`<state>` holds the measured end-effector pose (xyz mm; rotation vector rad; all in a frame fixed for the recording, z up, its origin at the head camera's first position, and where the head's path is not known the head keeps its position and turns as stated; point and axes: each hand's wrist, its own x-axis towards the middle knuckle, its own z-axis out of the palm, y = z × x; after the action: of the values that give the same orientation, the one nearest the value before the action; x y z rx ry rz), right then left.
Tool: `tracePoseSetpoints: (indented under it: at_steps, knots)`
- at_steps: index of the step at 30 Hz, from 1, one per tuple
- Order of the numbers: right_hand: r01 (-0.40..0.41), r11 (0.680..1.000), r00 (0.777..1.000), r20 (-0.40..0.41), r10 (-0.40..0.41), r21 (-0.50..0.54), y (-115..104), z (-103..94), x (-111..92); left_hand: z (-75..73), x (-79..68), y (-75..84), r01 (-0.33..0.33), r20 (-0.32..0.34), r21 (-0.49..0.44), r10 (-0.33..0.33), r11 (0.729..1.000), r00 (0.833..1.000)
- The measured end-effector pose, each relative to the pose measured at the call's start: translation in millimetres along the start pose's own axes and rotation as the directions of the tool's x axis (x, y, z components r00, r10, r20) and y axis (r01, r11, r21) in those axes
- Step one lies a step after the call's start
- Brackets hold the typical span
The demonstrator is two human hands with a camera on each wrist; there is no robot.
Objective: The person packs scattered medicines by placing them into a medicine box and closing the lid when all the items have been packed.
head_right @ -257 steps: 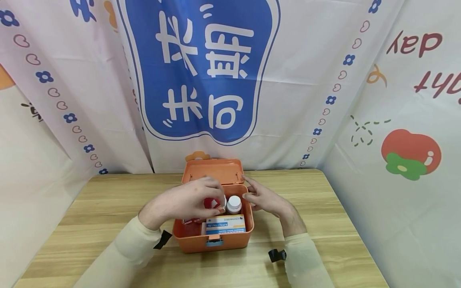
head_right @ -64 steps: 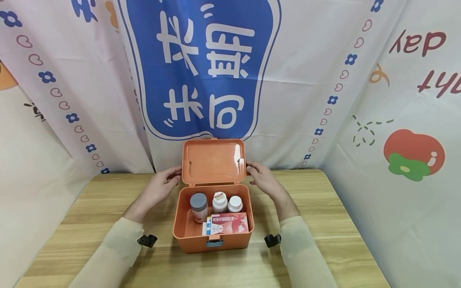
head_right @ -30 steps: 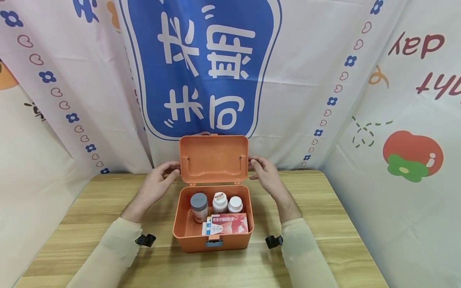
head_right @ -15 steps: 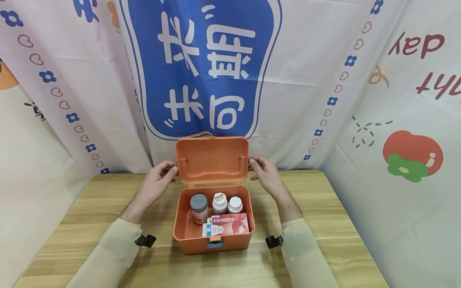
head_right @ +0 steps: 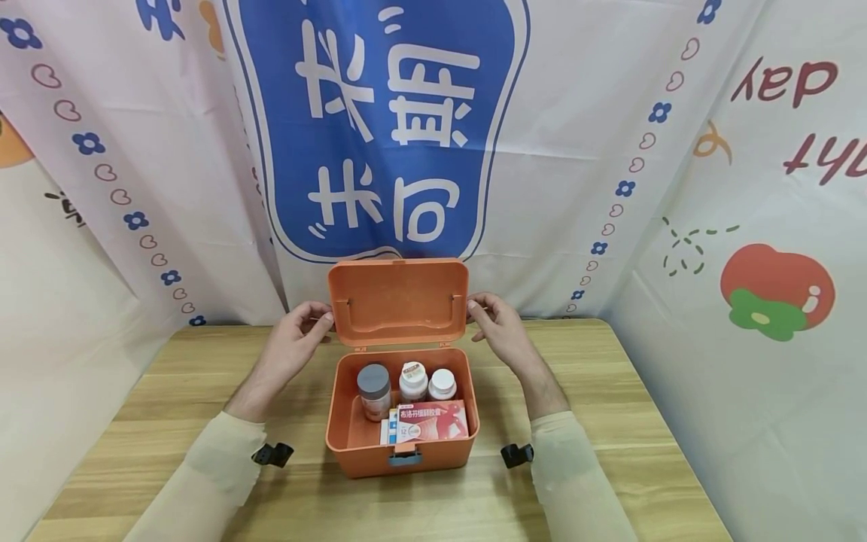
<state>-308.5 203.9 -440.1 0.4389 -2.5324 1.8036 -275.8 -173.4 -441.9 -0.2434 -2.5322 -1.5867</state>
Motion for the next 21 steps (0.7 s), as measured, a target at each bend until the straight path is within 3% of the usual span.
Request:
tracePoseSetpoints:
  at_steps: [10,21]
  knots:
    - [0.002,1.0,1.0,0.027,-0.002,-0.009,3.3,-1.6,-2.2,-3.0,-2.3,-1.0,0.008,0.091,0.003,-0.008,1.0,0.996]
    - [-0.018,0.999,0.991,0.131,0.014,0.027,7.5,-4.5,-5.3,-7.2,-4.5,-6.1,0.011,0.186,-0.02,-0.008,1.0,0.983]
